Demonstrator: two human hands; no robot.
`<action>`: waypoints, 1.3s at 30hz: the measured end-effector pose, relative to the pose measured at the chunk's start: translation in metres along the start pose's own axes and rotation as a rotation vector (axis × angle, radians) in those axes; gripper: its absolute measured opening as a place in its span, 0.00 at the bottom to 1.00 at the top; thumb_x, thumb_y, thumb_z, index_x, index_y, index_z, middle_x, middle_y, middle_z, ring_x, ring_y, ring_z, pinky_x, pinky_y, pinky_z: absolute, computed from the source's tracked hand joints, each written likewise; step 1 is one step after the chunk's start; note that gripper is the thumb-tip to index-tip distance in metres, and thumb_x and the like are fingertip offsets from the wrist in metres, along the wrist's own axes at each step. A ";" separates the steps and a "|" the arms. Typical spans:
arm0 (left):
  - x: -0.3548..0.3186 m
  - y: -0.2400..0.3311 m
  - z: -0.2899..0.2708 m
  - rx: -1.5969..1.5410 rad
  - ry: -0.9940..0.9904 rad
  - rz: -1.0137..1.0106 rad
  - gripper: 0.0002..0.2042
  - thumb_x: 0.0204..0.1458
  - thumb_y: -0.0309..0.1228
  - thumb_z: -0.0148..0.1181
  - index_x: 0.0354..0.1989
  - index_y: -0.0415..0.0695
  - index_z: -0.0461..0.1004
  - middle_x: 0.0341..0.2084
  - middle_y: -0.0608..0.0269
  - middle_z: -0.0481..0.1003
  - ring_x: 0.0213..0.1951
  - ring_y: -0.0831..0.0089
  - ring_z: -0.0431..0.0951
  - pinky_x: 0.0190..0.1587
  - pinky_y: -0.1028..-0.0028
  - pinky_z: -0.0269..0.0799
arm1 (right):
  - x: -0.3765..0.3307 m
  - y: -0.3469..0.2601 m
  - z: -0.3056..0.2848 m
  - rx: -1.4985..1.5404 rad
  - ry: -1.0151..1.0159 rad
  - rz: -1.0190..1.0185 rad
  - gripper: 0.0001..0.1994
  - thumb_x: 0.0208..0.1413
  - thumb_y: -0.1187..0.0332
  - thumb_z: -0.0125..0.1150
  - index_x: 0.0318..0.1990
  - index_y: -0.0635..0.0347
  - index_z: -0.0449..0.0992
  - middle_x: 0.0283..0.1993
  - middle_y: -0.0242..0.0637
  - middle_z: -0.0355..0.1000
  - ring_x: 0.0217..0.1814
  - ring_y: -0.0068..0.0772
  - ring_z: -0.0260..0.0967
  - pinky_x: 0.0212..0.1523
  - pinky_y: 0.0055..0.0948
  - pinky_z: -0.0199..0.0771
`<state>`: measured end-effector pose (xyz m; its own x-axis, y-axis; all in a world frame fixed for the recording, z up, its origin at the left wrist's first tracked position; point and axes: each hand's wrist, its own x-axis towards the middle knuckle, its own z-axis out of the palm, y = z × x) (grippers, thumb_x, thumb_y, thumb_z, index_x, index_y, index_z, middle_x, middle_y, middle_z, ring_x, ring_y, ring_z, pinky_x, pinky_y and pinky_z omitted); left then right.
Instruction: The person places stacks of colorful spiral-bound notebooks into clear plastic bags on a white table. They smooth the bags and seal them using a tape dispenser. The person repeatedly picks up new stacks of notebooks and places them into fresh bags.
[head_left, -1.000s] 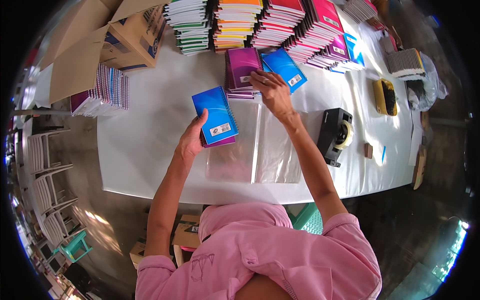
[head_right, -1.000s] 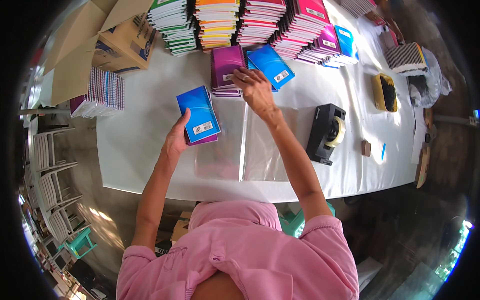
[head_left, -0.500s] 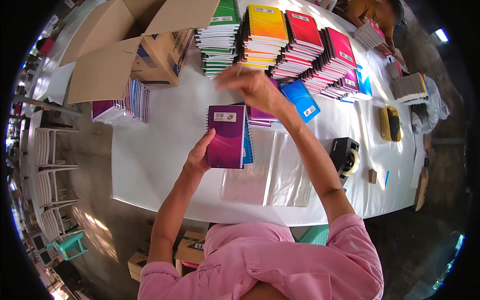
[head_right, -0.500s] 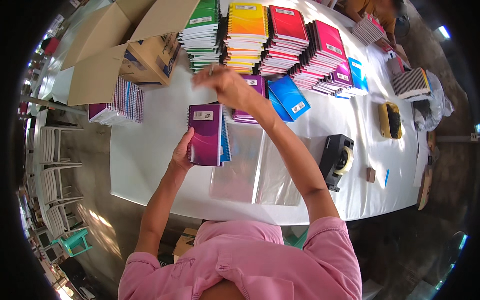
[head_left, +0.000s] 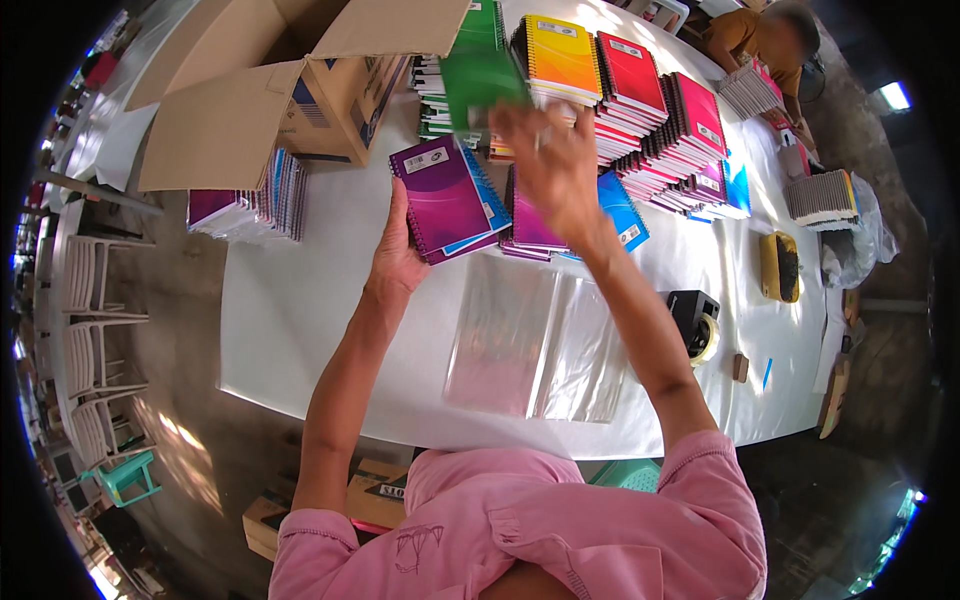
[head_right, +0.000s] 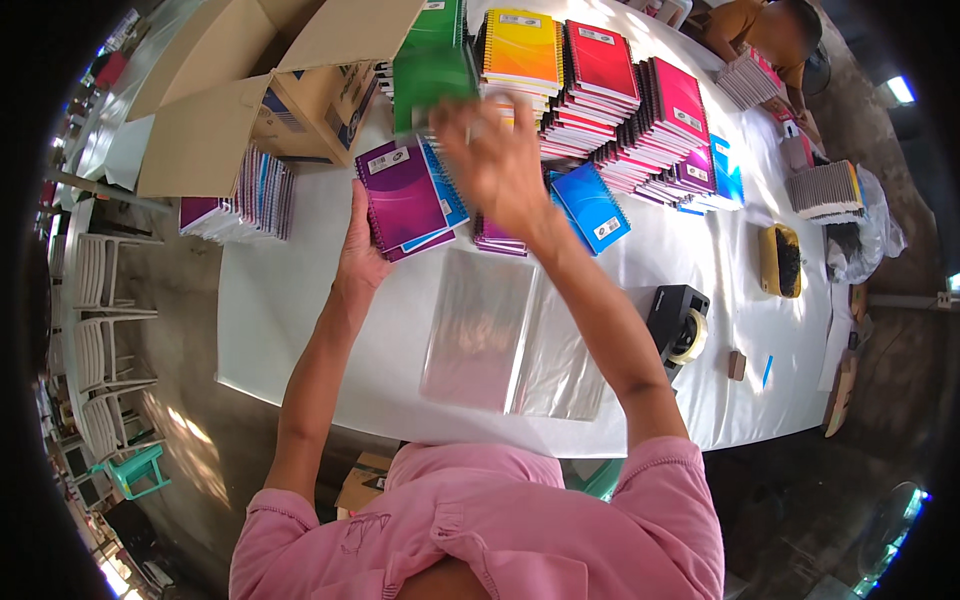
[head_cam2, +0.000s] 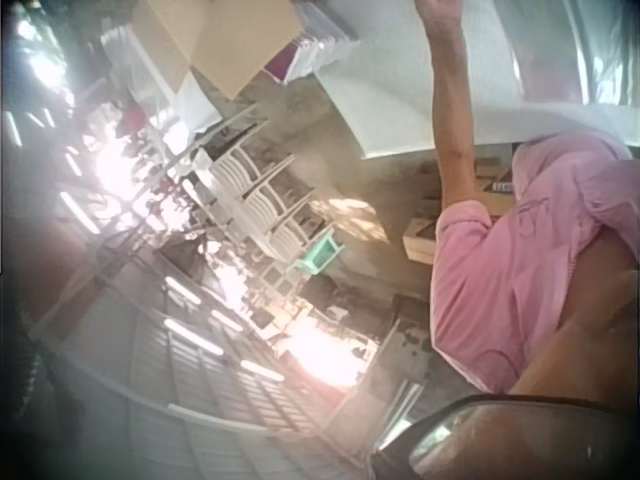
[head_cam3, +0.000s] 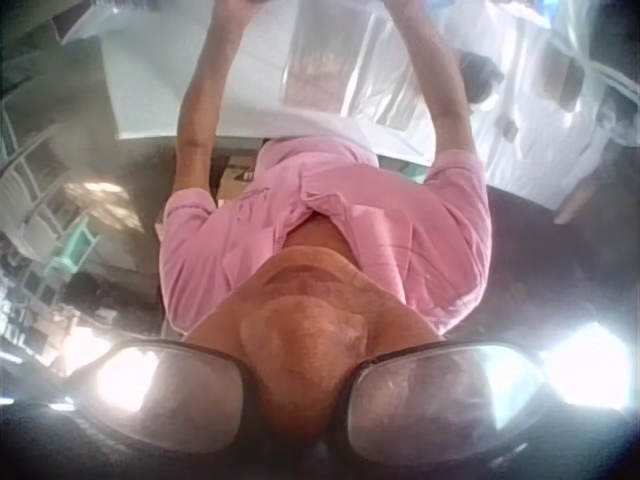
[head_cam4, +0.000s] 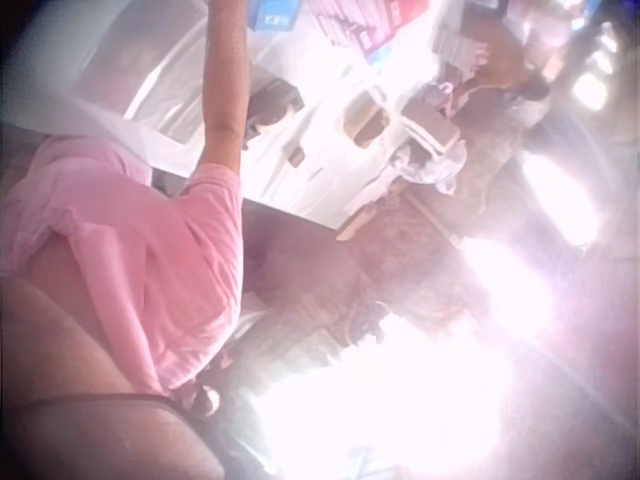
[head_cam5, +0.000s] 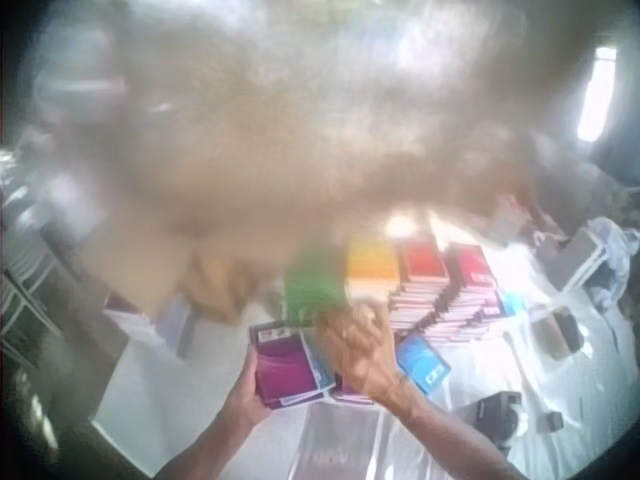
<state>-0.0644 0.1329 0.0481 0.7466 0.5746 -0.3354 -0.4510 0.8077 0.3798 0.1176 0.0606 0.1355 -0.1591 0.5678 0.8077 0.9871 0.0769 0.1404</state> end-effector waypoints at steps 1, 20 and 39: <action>0.006 -0.002 -0.006 -0.038 -0.082 -0.026 0.26 0.57 0.49 0.55 0.58 0.44 0.65 0.53 0.57 0.72 0.53 0.62 0.73 0.56 0.58 0.71 | -0.021 -0.016 -0.015 0.065 -0.101 -0.057 0.12 0.41 0.70 0.62 0.38 0.54 0.79 0.45 0.29 0.75 0.53 0.31 0.68 0.59 0.46 0.60; 0.029 -0.074 0.041 -0.079 -0.409 -0.210 0.41 0.48 0.64 0.53 0.64 0.46 0.58 0.57 0.59 0.68 0.57 0.62 0.68 0.60 0.59 0.66 | -0.048 0.018 -0.066 0.139 -0.240 0.076 0.10 0.44 0.76 0.63 0.36 0.54 0.79 0.43 0.30 0.77 0.50 0.28 0.72 0.58 0.42 0.61; 0.046 -0.084 0.018 0.049 -0.157 -0.262 0.24 0.51 0.32 0.65 0.56 0.43 0.67 0.51 0.59 0.72 0.54 0.63 0.72 0.57 0.60 0.68 | -0.068 0.156 -0.029 -0.132 -0.124 0.285 0.16 0.50 0.72 0.63 0.49 0.53 0.79 0.53 0.33 0.75 0.56 0.30 0.71 0.61 0.39 0.57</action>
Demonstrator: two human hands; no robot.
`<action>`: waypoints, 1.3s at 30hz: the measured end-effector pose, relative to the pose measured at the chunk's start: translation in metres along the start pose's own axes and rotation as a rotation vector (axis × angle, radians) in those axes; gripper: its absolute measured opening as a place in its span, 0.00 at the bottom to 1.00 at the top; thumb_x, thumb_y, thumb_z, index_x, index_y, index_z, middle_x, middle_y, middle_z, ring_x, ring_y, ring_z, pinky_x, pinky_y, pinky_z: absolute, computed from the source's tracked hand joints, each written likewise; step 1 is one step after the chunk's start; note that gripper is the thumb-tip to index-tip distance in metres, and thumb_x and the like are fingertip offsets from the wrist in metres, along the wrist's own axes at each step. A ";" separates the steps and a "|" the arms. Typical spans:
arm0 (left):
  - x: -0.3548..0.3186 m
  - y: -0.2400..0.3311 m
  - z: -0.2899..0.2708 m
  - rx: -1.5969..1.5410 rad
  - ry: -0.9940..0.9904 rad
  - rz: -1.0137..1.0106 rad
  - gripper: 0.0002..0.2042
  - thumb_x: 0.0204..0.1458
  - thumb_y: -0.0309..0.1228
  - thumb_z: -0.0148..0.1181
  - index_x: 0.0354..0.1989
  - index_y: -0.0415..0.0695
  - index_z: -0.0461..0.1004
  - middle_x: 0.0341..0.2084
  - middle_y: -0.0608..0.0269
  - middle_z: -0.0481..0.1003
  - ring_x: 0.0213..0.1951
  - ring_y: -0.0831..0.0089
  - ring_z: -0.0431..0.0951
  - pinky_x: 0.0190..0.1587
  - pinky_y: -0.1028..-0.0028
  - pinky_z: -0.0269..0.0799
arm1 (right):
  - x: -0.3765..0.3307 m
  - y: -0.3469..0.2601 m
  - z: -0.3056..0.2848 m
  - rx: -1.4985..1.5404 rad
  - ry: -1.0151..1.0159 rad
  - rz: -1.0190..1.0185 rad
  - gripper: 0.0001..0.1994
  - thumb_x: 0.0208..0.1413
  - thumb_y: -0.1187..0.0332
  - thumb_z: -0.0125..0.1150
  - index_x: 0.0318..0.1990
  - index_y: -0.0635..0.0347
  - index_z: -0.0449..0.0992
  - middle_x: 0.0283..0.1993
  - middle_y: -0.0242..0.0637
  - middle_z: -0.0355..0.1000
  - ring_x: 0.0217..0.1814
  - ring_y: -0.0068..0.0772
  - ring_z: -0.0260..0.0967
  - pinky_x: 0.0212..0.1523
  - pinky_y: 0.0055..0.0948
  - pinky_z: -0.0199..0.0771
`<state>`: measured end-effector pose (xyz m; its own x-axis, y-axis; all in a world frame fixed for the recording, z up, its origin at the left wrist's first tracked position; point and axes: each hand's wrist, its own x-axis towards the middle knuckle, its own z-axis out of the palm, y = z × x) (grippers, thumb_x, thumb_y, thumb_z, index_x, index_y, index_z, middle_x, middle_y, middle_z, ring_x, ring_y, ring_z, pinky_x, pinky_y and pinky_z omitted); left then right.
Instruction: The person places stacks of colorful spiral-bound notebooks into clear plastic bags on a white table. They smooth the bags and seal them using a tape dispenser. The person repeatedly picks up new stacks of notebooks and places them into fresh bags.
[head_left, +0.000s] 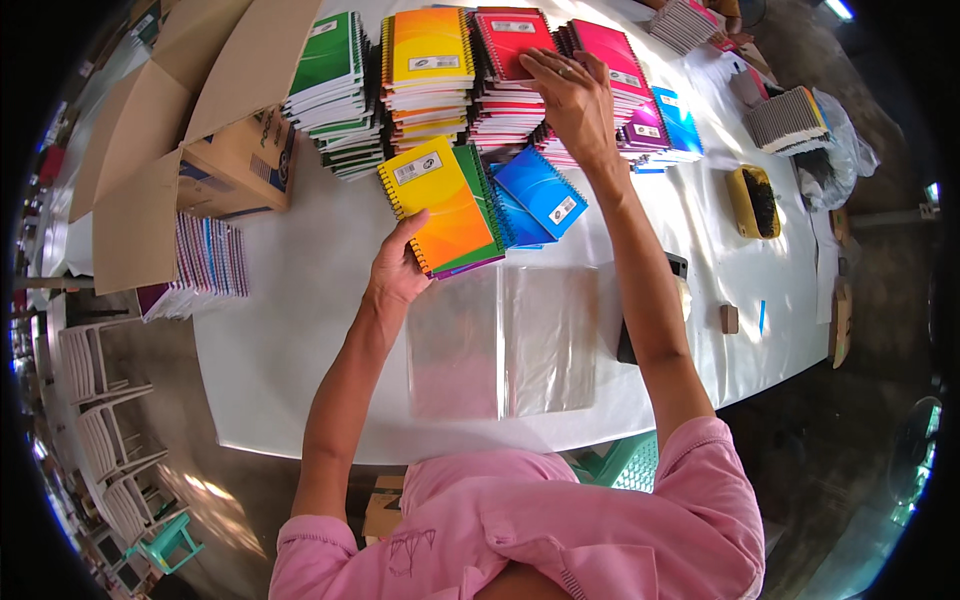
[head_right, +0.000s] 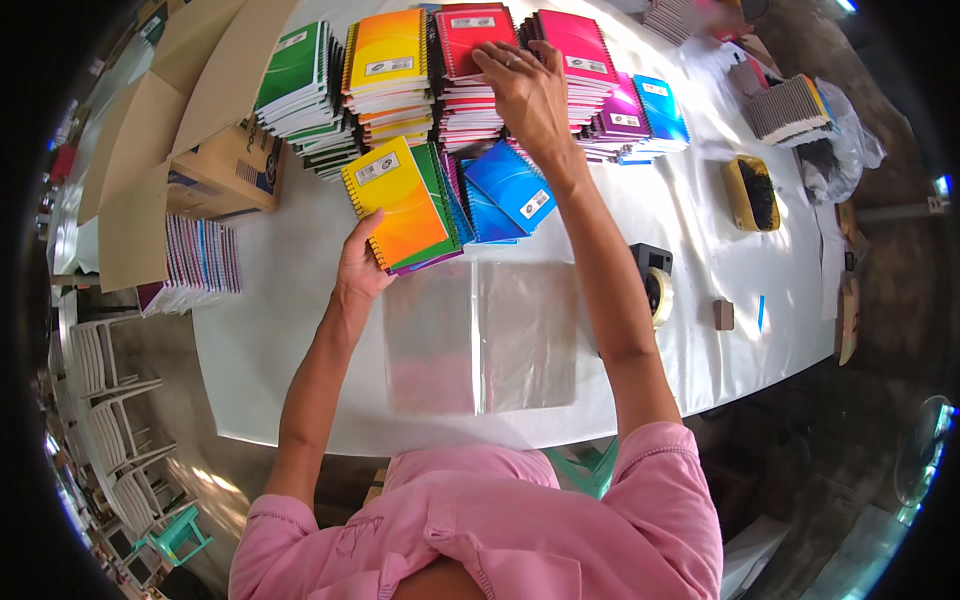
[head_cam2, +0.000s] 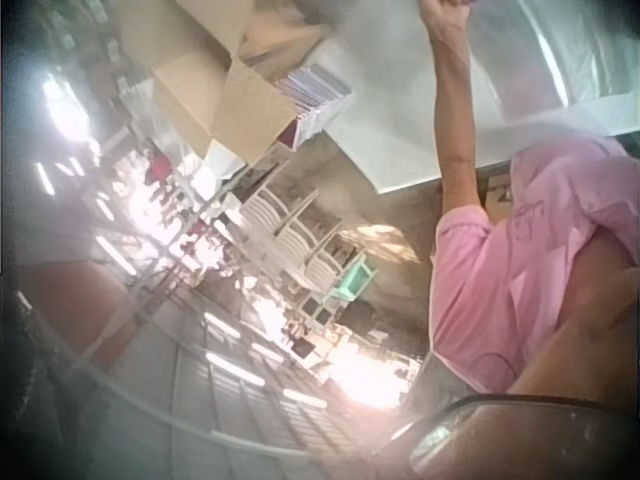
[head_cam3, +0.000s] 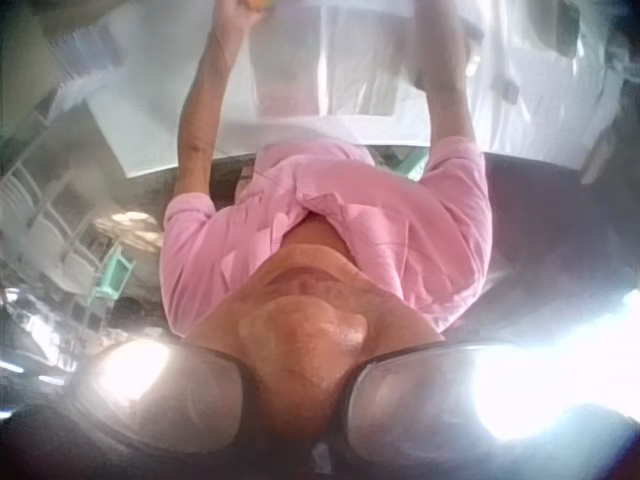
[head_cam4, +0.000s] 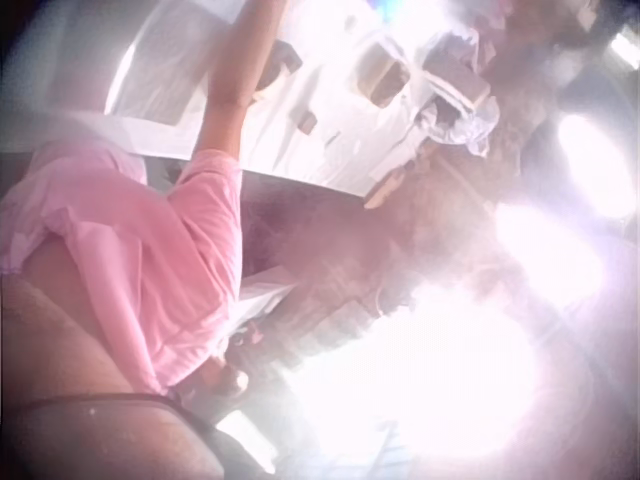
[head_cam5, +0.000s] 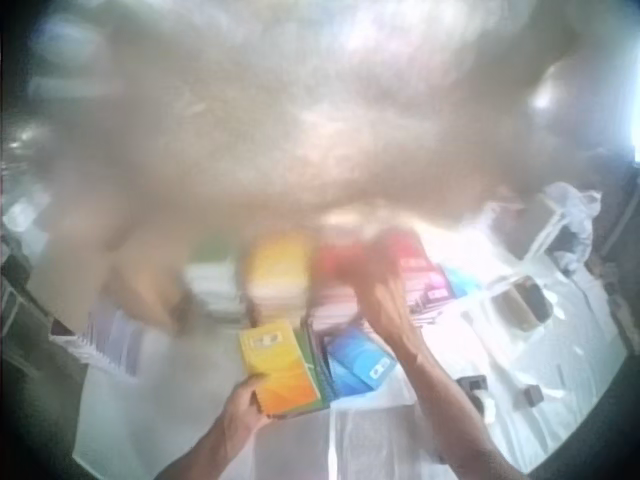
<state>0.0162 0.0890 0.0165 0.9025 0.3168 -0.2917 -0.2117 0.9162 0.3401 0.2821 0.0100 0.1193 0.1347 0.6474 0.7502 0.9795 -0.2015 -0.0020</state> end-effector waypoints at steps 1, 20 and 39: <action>0.004 -0.004 0.007 -0.045 -0.020 -0.008 0.25 0.51 0.34 0.65 0.57 0.43 0.66 0.52 0.59 0.72 0.55 0.63 0.71 0.58 0.59 0.68 | -0.007 -0.001 -0.007 -0.009 0.031 0.014 0.15 0.51 0.75 0.62 0.47 0.54 0.79 0.52 0.32 0.76 0.55 0.30 0.72 0.61 0.40 0.57; 0.035 -0.035 0.063 0.138 -0.251 -0.099 0.43 0.46 0.65 0.52 0.64 0.45 0.56 0.58 0.58 0.66 0.58 0.65 0.69 0.59 0.61 0.68 | -0.037 -0.071 -0.119 0.042 0.215 -0.101 0.13 0.49 0.75 0.58 0.43 0.63 0.78 0.46 0.39 0.76 0.49 0.36 0.75 0.49 0.34 0.73; 0.020 -0.042 0.060 0.154 -0.250 -0.172 0.26 0.57 0.41 0.58 0.62 0.44 0.62 0.52 0.59 0.72 0.53 0.68 0.73 0.56 0.64 0.71 | -0.019 0.051 -0.061 0.187 0.043 0.236 0.16 0.49 0.71 0.65 0.49 0.50 0.79 0.55 0.35 0.73 0.58 0.35 0.69 0.62 0.40 0.64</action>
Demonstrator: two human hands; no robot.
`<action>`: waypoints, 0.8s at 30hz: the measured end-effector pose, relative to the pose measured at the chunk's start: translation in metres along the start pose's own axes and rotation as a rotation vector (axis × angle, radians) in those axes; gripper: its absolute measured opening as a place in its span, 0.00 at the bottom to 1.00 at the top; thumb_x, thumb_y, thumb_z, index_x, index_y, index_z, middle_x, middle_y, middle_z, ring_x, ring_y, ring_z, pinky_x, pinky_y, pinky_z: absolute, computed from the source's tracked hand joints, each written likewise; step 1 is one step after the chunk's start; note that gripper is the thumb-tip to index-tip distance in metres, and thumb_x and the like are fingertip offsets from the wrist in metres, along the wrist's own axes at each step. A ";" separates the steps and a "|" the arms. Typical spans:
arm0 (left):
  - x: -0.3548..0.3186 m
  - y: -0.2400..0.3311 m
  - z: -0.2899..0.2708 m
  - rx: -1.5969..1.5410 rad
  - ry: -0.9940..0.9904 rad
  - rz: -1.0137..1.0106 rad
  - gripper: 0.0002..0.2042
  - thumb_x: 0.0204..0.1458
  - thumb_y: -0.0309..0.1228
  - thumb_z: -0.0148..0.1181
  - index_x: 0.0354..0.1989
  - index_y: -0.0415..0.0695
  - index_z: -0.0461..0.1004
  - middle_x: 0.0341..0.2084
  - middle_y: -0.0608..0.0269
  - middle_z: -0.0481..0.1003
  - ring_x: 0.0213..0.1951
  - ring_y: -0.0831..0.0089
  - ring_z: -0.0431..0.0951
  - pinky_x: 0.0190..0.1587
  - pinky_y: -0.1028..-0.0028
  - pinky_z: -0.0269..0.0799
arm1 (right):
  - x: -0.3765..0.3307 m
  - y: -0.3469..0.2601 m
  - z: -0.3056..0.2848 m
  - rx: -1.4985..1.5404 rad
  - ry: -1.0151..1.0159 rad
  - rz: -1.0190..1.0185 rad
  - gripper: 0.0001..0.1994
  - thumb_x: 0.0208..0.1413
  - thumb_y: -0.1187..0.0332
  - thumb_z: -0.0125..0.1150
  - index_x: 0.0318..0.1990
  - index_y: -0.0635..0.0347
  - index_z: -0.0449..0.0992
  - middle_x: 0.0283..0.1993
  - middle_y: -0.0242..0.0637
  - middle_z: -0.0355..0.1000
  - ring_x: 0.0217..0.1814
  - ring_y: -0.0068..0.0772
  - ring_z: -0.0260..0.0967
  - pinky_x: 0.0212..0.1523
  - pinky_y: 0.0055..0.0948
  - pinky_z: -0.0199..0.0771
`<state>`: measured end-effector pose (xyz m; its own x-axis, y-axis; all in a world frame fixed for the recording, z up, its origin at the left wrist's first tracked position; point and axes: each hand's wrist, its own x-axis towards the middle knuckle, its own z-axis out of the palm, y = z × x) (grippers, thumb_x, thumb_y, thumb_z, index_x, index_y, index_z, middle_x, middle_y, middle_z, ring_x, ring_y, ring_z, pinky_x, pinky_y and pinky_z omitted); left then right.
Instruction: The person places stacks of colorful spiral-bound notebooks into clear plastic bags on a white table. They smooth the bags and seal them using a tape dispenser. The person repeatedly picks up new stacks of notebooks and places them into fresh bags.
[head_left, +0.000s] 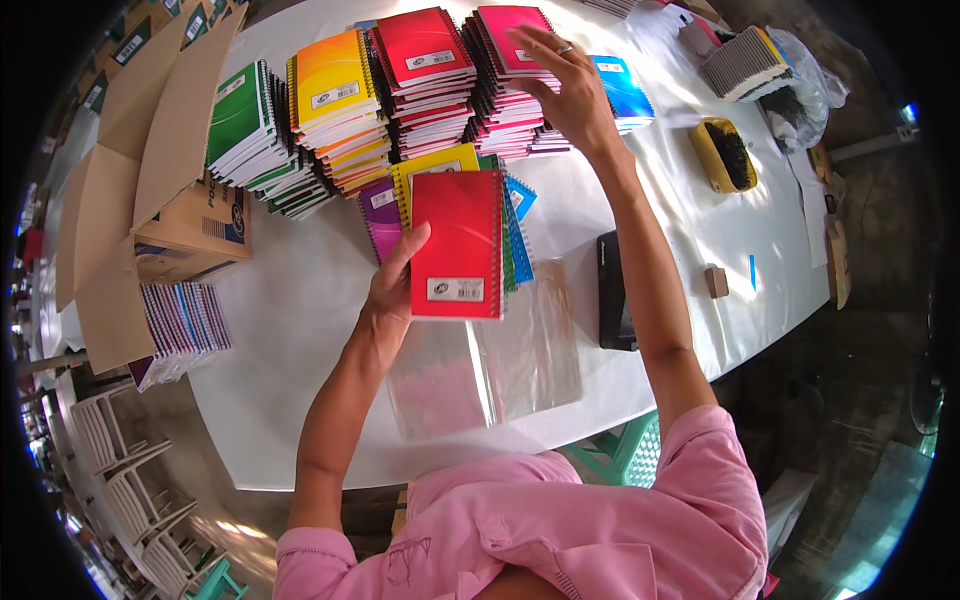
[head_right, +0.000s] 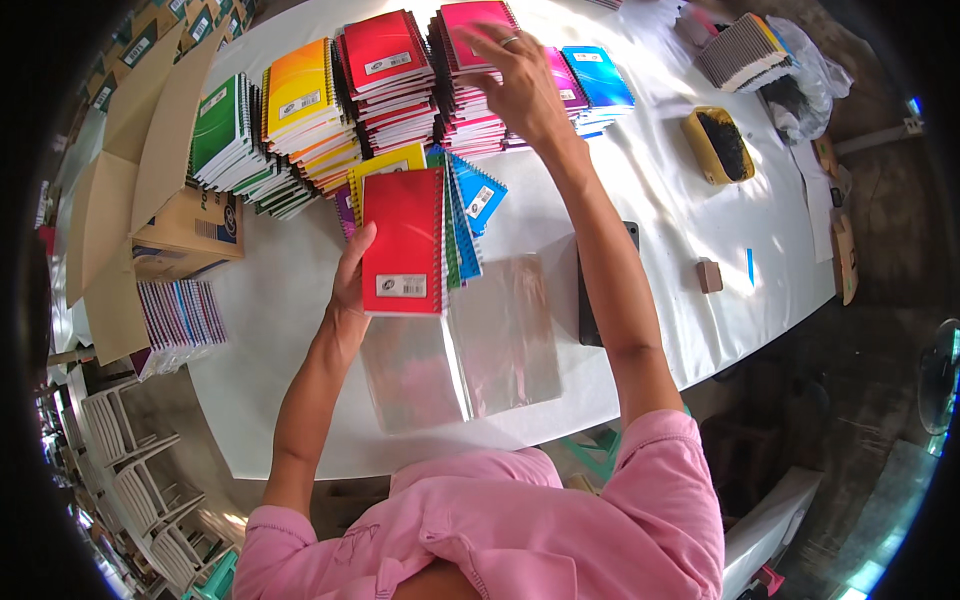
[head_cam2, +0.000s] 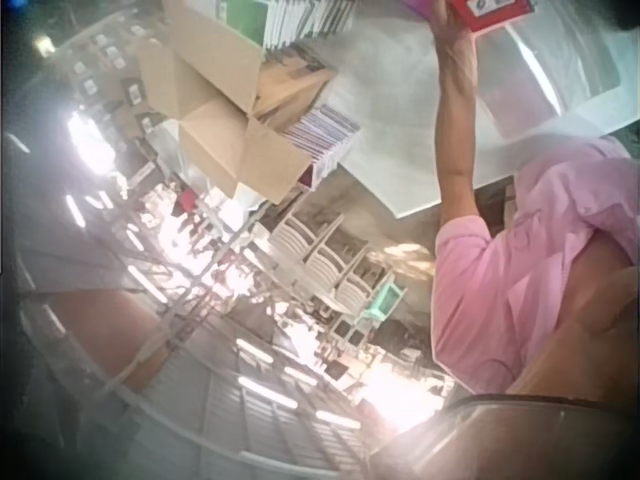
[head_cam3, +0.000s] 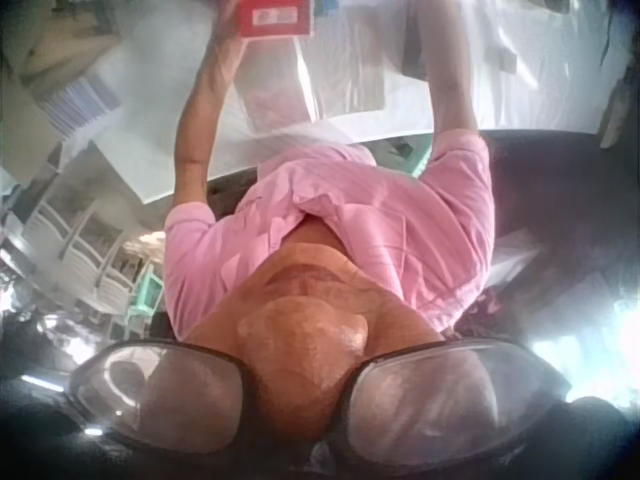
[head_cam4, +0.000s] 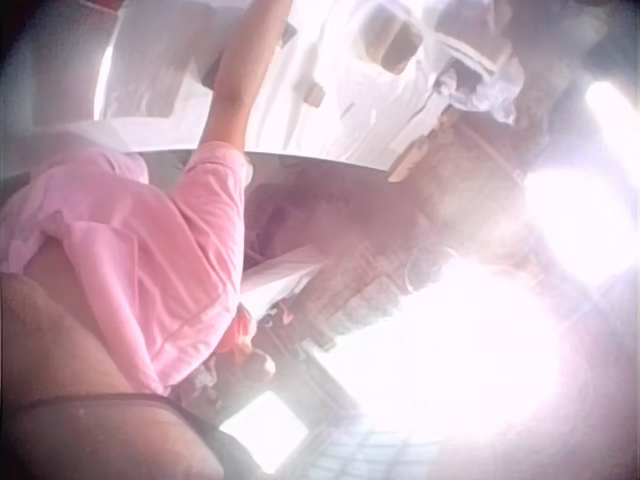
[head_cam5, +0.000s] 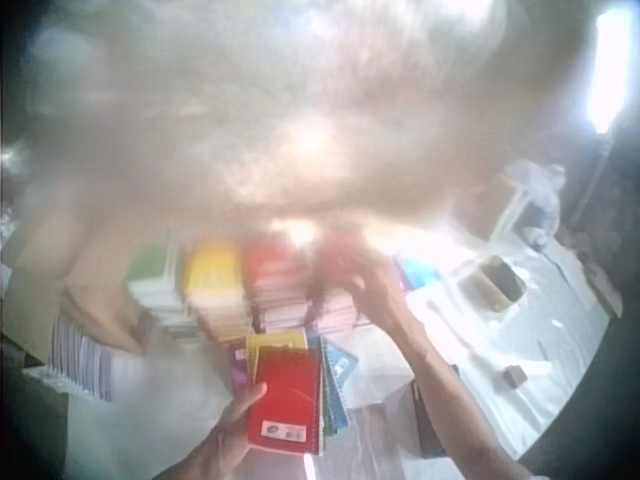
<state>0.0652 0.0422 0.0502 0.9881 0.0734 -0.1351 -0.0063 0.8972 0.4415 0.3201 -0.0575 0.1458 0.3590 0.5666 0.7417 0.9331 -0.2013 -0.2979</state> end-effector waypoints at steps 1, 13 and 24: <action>0.004 0.002 0.004 0.008 0.056 -0.004 0.26 0.57 0.40 0.59 0.61 0.44 0.62 0.52 0.59 0.72 0.52 0.67 0.74 0.56 0.64 0.71 | -0.006 0.017 0.007 -0.091 -0.003 -0.028 0.16 0.49 0.72 0.65 0.47 0.52 0.79 0.54 0.36 0.74 0.57 0.36 0.70 0.62 0.41 0.64; 0.019 -0.013 -0.022 -0.240 -0.067 -0.001 0.41 0.50 0.63 0.50 0.66 0.45 0.55 0.60 0.60 0.64 0.61 0.68 0.65 0.63 0.64 0.63 | -0.008 -0.052 -0.039 0.975 -0.579 -0.132 0.11 0.42 0.83 0.60 0.35 0.63 0.80 0.42 0.39 0.77 0.57 0.40 0.66 0.59 0.38 0.63; -0.062 -0.013 -0.071 -0.113 0.272 0.126 0.33 0.56 0.57 0.48 0.61 0.43 0.61 0.54 0.59 0.70 0.54 0.67 0.72 0.56 0.63 0.69 | -0.109 -0.025 0.055 0.041 -0.434 0.511 0.13 0.47 0.67 0.68 0.41 0.59 0.78 0.47 0.40 0.73 0.56 0.43 0.66 0.53 0.45 0.64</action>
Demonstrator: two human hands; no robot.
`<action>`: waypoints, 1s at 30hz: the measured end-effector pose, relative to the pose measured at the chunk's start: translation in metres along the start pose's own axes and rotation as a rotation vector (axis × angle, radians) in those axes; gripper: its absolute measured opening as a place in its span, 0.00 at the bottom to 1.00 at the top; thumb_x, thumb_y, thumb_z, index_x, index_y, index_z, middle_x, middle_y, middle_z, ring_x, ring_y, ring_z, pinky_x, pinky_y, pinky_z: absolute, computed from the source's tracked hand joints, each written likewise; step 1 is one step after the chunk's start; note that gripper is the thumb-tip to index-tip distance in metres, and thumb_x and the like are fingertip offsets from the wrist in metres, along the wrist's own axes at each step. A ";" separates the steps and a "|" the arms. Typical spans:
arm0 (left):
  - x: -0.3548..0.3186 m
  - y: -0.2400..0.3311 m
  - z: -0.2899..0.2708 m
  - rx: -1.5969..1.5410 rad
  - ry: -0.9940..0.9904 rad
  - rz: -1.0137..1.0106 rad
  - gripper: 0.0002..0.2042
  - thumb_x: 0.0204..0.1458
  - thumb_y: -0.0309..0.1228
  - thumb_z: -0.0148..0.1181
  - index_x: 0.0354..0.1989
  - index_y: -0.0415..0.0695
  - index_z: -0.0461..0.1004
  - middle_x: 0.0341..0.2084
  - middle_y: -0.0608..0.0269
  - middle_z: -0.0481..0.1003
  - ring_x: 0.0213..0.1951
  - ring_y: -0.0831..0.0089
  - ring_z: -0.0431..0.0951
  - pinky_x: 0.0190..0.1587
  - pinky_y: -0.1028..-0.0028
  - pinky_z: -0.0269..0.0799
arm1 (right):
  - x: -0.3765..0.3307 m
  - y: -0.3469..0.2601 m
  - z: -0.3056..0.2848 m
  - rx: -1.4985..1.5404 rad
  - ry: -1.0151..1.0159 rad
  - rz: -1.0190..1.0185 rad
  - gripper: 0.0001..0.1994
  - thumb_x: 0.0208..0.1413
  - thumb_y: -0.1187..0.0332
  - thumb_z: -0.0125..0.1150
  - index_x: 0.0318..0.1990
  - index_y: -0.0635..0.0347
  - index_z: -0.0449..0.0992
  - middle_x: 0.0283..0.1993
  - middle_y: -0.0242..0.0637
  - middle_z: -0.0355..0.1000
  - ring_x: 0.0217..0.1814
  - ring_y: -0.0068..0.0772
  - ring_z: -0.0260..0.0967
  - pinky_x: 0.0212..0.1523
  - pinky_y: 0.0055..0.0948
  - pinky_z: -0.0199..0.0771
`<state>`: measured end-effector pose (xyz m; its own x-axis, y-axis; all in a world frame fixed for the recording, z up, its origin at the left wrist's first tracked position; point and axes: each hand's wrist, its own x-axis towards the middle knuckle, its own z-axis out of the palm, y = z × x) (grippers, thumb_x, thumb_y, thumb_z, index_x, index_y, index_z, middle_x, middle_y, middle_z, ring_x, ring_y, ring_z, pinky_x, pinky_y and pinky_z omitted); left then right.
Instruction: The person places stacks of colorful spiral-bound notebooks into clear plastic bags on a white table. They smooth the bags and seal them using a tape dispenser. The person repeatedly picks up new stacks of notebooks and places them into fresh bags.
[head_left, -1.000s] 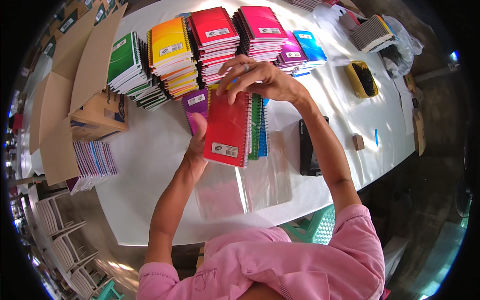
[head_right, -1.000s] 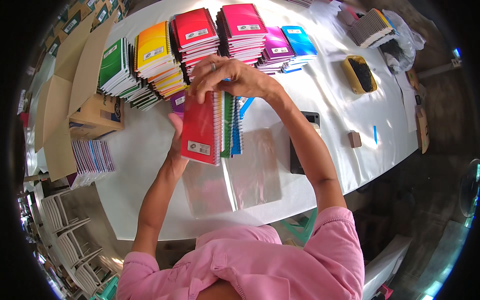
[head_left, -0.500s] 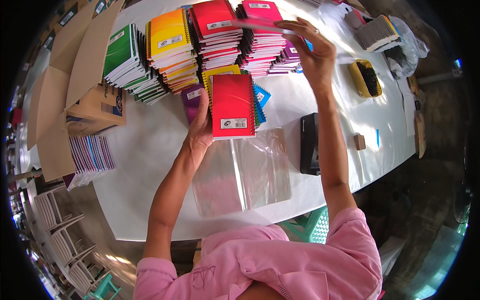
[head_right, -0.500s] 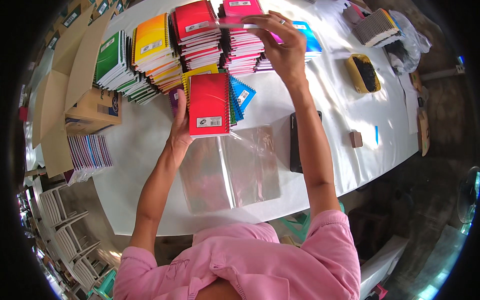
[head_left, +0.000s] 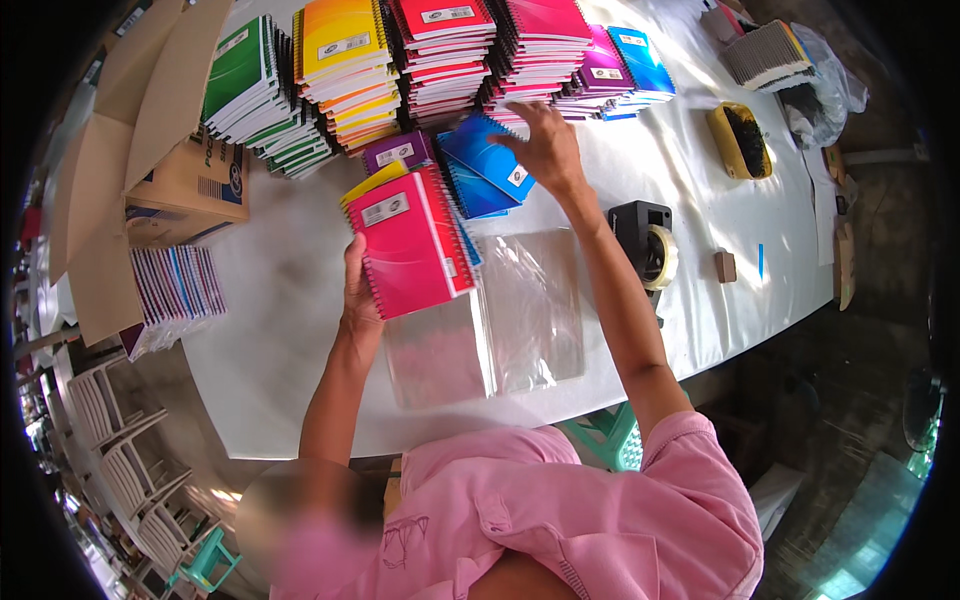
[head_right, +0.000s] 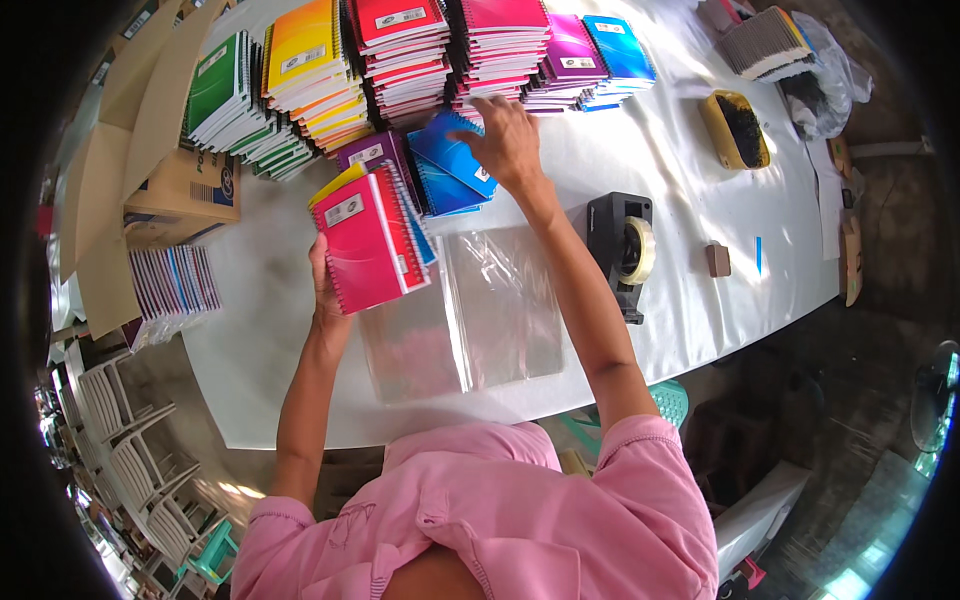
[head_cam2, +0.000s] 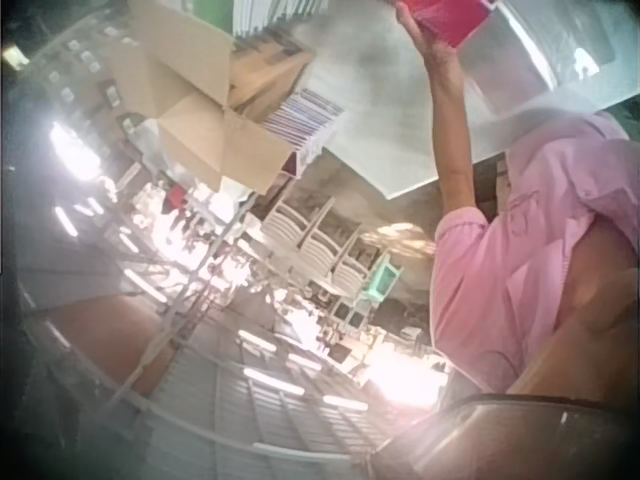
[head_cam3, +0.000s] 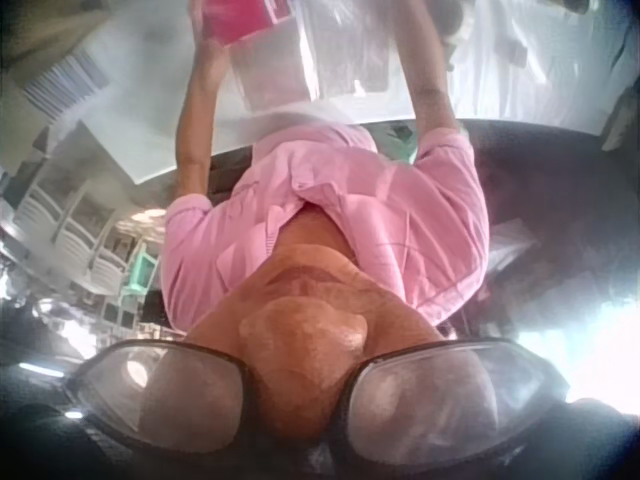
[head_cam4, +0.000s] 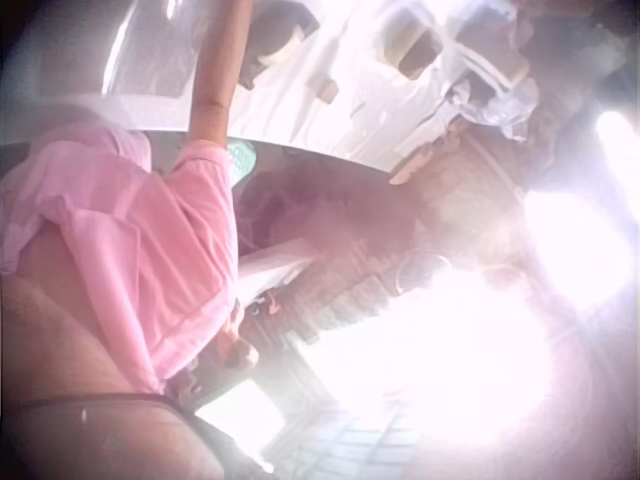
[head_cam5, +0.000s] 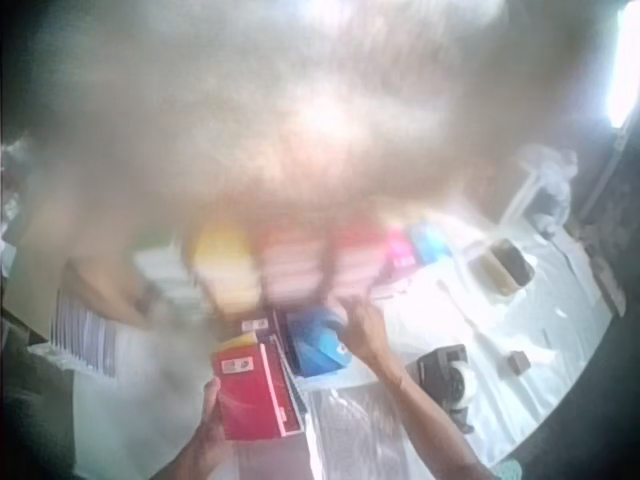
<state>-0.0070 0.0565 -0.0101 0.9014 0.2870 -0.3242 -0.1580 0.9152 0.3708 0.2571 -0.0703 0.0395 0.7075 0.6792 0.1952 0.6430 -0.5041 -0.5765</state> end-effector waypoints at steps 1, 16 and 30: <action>-0.004 0.002 -0.010 -0.005 0.038 0.038 0.33 0.56 0.56 0.49 0.61 0.43 0.62 0.54 0.59 0.70 0.54 0.67 0.71 0.56 0.63 0.69 | -0.006 0.009 0.013 -0.319 0.048 0.085 0.16 0.44 0.62 0.71 0.39 0.59 0.78 0.47 0.40 0.72 0.54 0.43 0.66 0.50 0.45 0.64; -0.014 -0.003 -0.009 -0.075 0.152 0.091 0.37 0.44 0.45 0.69 0.60 0.43 0.61 0.54 0.53 0.69 0.55 0.57 0.70 0.58 0.56 0.67 | -0.092 -0.098 0.027 0.350 0.050 -0.142 0.10 0.51 0.80 0.59 0.41 0.63 0.70 0.43 0.40 0.70 0.48 0.43 0.66 0.48 0.35 0.68; -0.052 0.035 -0.057 0.073 0.286 0.284 0.34 0.51 0.48 0.62 0.62 0.43 0.60 0.55 0.53 0.68 0.55 0.57 0.70 0.57 0.57 0.68 | -0.086 -0.086 0.028 0.399 0.134 -0.352 0.20 0.45 0.84 0.58 0.47 0.55 0.78 0.53 0.38 0.74 0.57 0.41 0.71 0.55 0.33 0.73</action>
<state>-0.0827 0.0901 -0.0294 0.6761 0.6021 -0.4247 -0.3467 0.7686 0.5376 0.1326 -0.0708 0.0503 0.5178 0.6834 0.5146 0.7046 0.0005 -0.7097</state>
